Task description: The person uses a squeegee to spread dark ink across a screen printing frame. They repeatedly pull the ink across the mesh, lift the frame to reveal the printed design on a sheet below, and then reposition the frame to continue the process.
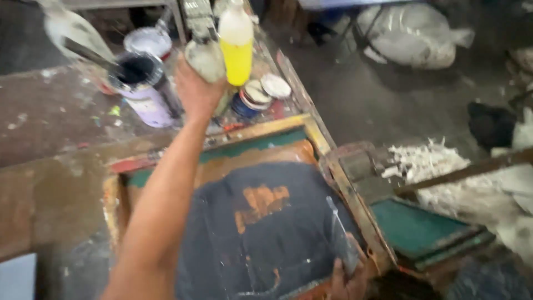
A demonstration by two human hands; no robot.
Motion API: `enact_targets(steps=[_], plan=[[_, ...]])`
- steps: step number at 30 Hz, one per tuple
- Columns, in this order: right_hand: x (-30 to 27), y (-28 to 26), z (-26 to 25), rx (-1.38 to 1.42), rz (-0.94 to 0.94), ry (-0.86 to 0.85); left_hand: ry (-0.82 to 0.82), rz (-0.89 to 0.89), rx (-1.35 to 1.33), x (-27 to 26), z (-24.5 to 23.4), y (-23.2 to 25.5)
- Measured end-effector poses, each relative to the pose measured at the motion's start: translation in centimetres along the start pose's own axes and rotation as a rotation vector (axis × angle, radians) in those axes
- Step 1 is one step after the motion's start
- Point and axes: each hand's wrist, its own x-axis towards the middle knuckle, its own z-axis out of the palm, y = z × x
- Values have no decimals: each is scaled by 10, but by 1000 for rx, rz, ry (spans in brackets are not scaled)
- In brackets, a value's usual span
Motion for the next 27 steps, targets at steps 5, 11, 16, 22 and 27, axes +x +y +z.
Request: enact_targets(steps=[5, 11, 16, 22, 27], plan=[[-20, 3, -3, 33, 204, 77, -142, 391, 147, -49, -70, 55], [12, -59, -1, 51, 286, 42, -407, 1031, 532, -102, -142, 78], [25, -80, -1, 56, 54, -13, -449, 1245, 824, -136, -185, 95], [27, -93, -7, -14, -114, -17, -435, 1265, 719, -153, -220, 118], [29, -96, -5, -61, -116, -8, -399, 1291, 801, -149, -229, 127]])
